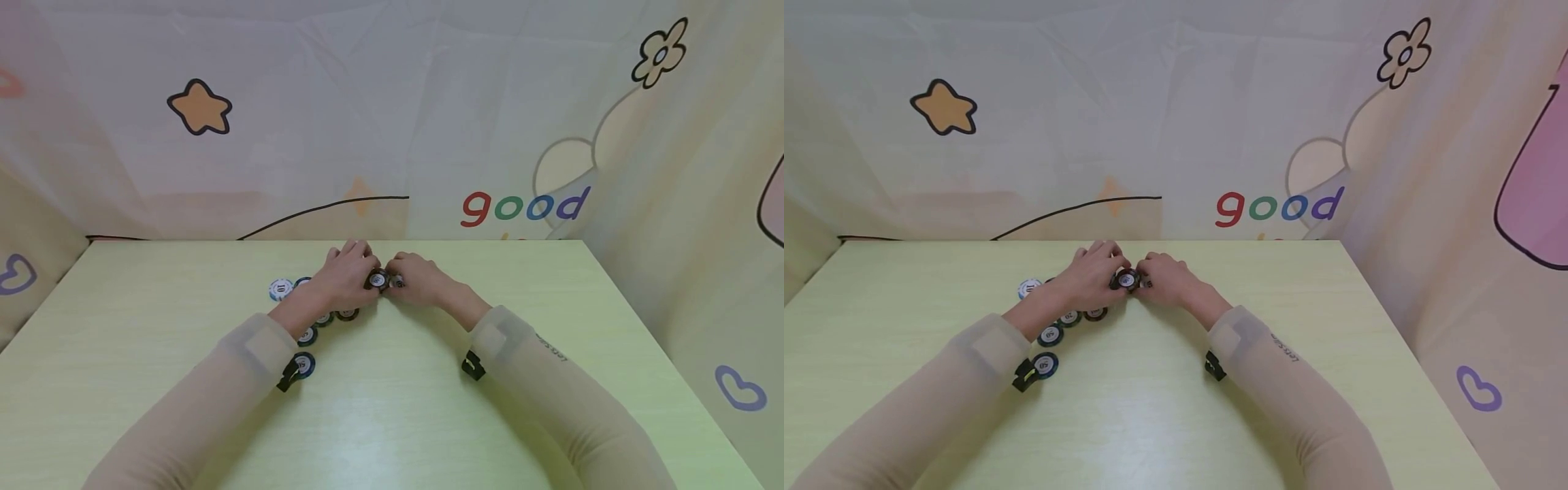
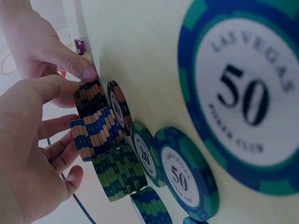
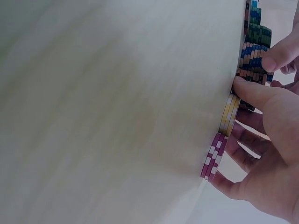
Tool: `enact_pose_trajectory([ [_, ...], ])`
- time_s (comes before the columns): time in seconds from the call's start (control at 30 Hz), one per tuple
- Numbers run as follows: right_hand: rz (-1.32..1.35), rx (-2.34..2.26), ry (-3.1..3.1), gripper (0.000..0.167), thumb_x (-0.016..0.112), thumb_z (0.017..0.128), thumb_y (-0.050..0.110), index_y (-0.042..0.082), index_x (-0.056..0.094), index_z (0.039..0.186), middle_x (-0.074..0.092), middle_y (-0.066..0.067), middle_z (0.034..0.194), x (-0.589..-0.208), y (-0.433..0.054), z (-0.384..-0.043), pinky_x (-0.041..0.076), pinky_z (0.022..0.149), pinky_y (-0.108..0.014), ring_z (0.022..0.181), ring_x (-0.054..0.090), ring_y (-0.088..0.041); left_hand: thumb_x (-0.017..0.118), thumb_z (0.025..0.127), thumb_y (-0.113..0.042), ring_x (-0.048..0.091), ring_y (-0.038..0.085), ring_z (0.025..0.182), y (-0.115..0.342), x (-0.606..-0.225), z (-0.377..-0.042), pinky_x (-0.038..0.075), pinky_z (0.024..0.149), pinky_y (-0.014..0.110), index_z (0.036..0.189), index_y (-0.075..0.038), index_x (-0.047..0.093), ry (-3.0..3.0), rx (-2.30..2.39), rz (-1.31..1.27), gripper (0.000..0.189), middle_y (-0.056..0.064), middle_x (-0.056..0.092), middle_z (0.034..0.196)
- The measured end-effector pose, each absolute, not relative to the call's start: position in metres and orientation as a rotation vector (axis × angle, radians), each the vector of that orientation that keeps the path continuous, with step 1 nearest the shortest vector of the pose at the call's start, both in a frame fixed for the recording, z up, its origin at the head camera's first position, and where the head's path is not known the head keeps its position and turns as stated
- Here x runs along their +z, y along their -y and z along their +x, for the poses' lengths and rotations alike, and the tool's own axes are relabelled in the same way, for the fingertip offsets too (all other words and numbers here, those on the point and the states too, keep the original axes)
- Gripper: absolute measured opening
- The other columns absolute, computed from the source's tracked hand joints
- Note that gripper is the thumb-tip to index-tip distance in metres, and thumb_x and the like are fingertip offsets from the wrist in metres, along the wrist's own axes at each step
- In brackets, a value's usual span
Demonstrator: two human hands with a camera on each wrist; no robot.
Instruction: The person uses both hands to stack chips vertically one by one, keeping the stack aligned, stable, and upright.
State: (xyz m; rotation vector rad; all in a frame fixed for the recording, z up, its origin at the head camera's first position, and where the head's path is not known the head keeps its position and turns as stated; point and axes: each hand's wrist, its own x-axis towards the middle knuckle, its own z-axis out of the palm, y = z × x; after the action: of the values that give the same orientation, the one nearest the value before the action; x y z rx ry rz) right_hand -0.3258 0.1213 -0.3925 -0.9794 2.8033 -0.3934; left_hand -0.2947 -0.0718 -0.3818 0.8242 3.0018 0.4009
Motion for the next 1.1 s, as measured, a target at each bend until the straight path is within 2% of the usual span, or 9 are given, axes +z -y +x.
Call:
enact_pose_trajectory([
  [0.17,-0.975,-0.397,-2.812,0.032,0.073,0.096,0.026,0.005,0.069,0.120,0.063,-0.009,0.117,-0.3935,-0.1219,-0.3263,0.052,0.086,-0.050,0.106,0.059,-0.026,0.075,0.094,-0.037,0.040,0.028,0.119,0.0740,-0.3824,-0.2937,0.034,0.095,0.050,0.122,-0.010,0.068,-3.012,0.409,0.811,0.040,0.009,0.050,0.128],
  [0.6,-0.947,-0.384,-2.819,0.032,0.074,0.096,0.027,0.007,0.070,0.120,0.063,-0.007,0.113,-0.3942,-0.1208,-0.3269,0.051,0.086,-0.050,0.103,0.060,-0.024,0.073,0.098,-0.031,0.042,0.029,0.123,0.0724,-0.3804,-0.2931,0.035,0.100,0.052,0.126,-0.009,0.068,-3.028,0.368,0.789,0.036,0.009,0.051,0.131],
  [1.1,-0.953,-0.377,-2.821,0.032,0.075,0.096,0.027,0.006,0.070,0.120,0.063,-0.007,0.113,-0.3940,-0.1212,-0.3262,0.051,0.083,-0.046,0.099,0.059,-0.022,0.070,0.100,-0.033,0.043,0.029,0.123,0.0709,-0.3842,-0.2946,0.036,0.097,0.052,0.126,-0.009,0.066,-3.044,0.314,0.815,0.035,0.009,0.052,0.130],
])
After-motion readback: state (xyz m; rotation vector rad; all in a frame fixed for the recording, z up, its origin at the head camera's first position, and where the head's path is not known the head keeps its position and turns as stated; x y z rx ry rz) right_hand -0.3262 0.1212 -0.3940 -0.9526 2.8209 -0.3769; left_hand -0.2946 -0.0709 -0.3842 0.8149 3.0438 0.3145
